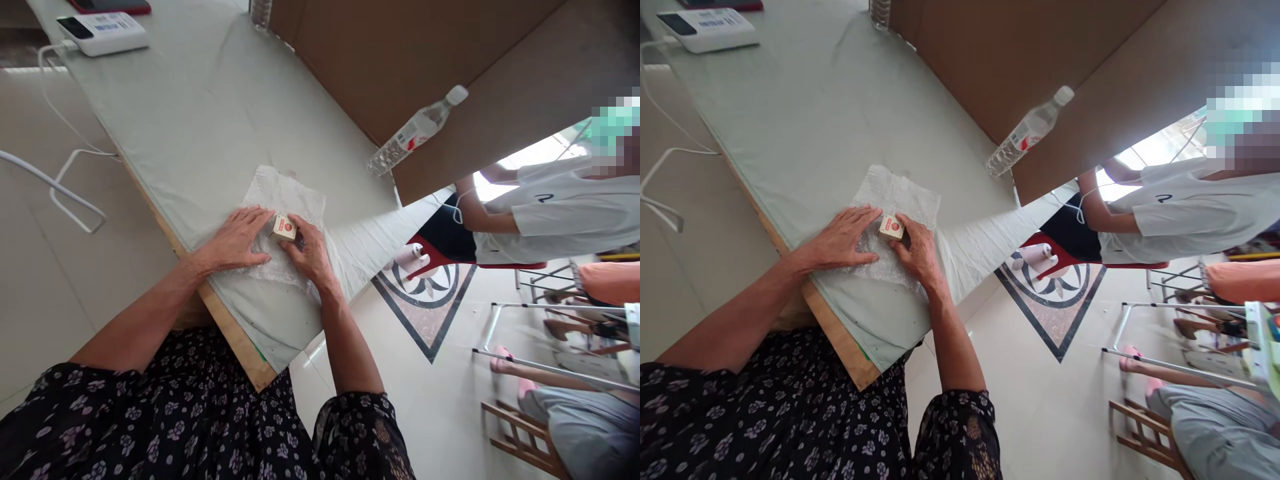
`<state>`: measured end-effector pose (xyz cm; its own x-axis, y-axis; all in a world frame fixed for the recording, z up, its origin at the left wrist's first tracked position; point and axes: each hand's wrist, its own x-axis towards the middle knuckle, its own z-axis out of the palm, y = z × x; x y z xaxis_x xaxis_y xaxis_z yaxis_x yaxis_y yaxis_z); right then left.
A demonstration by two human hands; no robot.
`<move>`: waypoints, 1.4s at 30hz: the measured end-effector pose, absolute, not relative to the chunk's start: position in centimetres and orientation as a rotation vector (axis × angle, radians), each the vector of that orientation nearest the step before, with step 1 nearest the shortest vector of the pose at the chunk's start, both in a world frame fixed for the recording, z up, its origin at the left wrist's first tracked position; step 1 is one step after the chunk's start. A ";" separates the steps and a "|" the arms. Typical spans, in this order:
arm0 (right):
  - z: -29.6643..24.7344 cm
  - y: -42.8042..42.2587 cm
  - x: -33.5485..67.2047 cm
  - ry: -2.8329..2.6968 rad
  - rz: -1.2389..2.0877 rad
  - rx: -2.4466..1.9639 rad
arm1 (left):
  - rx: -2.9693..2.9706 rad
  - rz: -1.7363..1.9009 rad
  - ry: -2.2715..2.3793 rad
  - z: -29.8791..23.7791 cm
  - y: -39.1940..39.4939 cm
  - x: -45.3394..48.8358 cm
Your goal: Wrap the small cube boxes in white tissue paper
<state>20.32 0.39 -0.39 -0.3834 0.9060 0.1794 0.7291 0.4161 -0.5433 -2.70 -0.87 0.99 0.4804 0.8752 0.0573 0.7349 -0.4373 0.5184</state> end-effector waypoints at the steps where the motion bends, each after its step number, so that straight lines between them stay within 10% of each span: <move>1: -0.2 0.4 20.3 -2.232 0.532 -1.382 | 2.309 0.442 1.340 1.1 -0.8 -2.7; 22: 2.3 -5.9 20.2 -2.117 0.086 -1.269 | 2.301 0.735 1.339 2.0 -4.4 -2.9; 42: 1.0 0.9 18.9 -1.546 0.889 -1.341 | 1.524 0.965 1.473 3.5 0.3 0.9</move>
<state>18.90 0.92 0.95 -0.0307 0.9866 0.1604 0.3573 0.1607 -0.9201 0.89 0.32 3.53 0.0349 0.9994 -0.0015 0.3974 -0.0125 0.9175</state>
